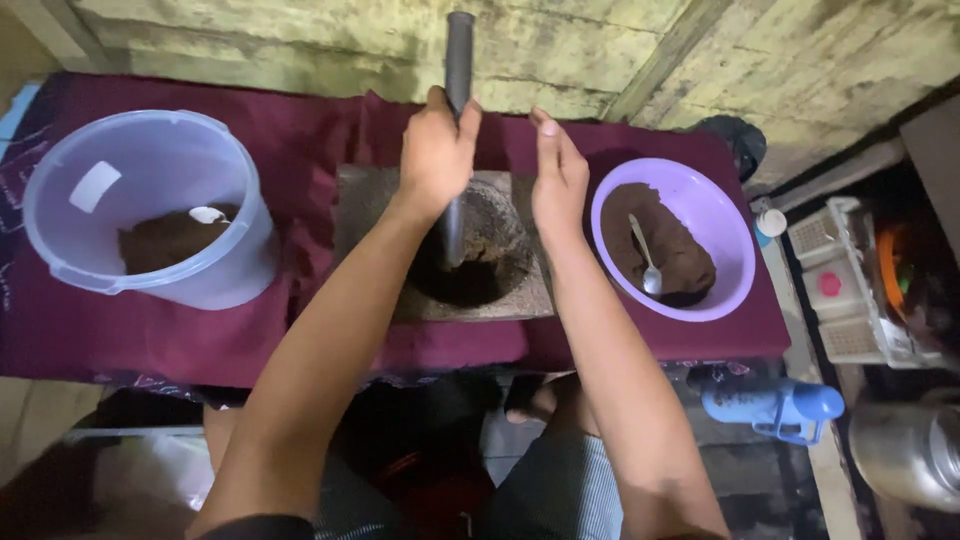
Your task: The person grinds a dark brown paste on a stone slab using a cylindrical stone pestle. They repeatedly scrape the paste from the slab into a purple bowl using a spoon and then continue grinding the remaining material.
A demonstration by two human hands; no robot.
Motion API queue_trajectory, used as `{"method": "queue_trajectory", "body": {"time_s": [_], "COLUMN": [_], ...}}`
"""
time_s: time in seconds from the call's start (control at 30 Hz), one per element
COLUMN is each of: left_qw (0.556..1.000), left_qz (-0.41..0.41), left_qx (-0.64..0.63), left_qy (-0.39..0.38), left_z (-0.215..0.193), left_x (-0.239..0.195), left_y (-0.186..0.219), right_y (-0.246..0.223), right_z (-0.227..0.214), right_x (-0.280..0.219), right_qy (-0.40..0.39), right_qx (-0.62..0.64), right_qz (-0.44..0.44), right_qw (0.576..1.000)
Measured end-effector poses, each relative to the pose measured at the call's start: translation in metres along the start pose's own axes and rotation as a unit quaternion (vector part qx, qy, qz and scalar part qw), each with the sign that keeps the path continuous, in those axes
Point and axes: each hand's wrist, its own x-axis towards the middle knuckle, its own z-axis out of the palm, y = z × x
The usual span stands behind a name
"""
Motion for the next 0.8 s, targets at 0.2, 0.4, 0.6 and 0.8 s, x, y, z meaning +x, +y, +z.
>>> {"method": "queue_trajectory", "body": {"time_s": [0.2,0.4,0.6,0.8], "left_qw": [0.992,0.998,0.993,0.988], "left_qz": [-0.091,-0.048,-0.078,-0.097], "left_qx": [-0.087,-0.035,-0.088,-0.119], "left_qy": [-0.015,0.003,-0.027,-0.027], "left_z": [-0.013,-0.006,-0.020,-0.024], "left_x": [-0.004,-0.004,-0.016,-0.012], "left_y": [0.017,0.007,0.023,0.023], "right_y": [0.029,0.085,0.111,0.141], "right_z": [-0.067,-0.180,-0.183,-0.195], "right_x": [0.020,0.008,-0.010,-0.011], "right_qy": [-0.069,-0.228,-0.271,-0.263], "right_qx": [-0.075,-0.637,-0.666,-0.664], "right_qz": [0.033,0.154,0.206,0.188], "right_qw": [0.994,0.721,0.664,0.674]}}
